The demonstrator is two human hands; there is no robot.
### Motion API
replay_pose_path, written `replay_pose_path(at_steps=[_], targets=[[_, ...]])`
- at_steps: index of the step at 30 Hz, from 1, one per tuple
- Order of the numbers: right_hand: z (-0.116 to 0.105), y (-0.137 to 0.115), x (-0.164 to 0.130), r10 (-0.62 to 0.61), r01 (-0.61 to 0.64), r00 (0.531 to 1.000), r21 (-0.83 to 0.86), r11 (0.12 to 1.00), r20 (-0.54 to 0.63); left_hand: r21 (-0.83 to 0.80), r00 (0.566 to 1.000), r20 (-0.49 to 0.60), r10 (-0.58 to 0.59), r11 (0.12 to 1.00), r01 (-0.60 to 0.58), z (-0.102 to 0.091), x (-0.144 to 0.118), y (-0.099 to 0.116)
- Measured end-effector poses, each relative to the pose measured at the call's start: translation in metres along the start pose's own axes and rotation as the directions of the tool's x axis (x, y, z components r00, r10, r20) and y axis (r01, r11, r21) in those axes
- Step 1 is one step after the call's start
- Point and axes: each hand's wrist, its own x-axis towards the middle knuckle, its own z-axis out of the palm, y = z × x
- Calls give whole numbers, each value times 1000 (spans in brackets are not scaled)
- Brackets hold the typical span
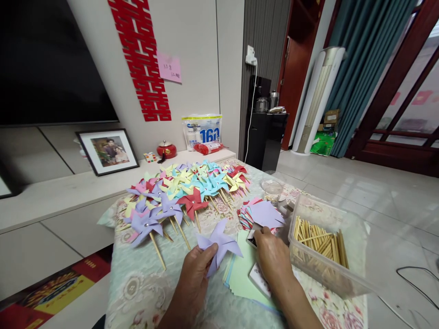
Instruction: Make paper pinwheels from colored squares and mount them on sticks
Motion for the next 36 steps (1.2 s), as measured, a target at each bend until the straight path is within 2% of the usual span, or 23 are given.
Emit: replay_pose_path(at_steps=[9,16,30,36], targets=[[-3,-3,-5,47,-47,999,9,999,12,-27,998,59,18,999,-17,-1,-2,-2],[-9,-1,-3,18,-19,998,9,1000,60,-10,993,114,30,1000,-29,-1,-6,3],[1,4,0,-9,7,999,46,999,40,-1,995,102,24,1000,-24,1,-8,3],[4,9,4,-39,32,997,120,992,61,16,991,130,28,999,-30,2,-8,3]])
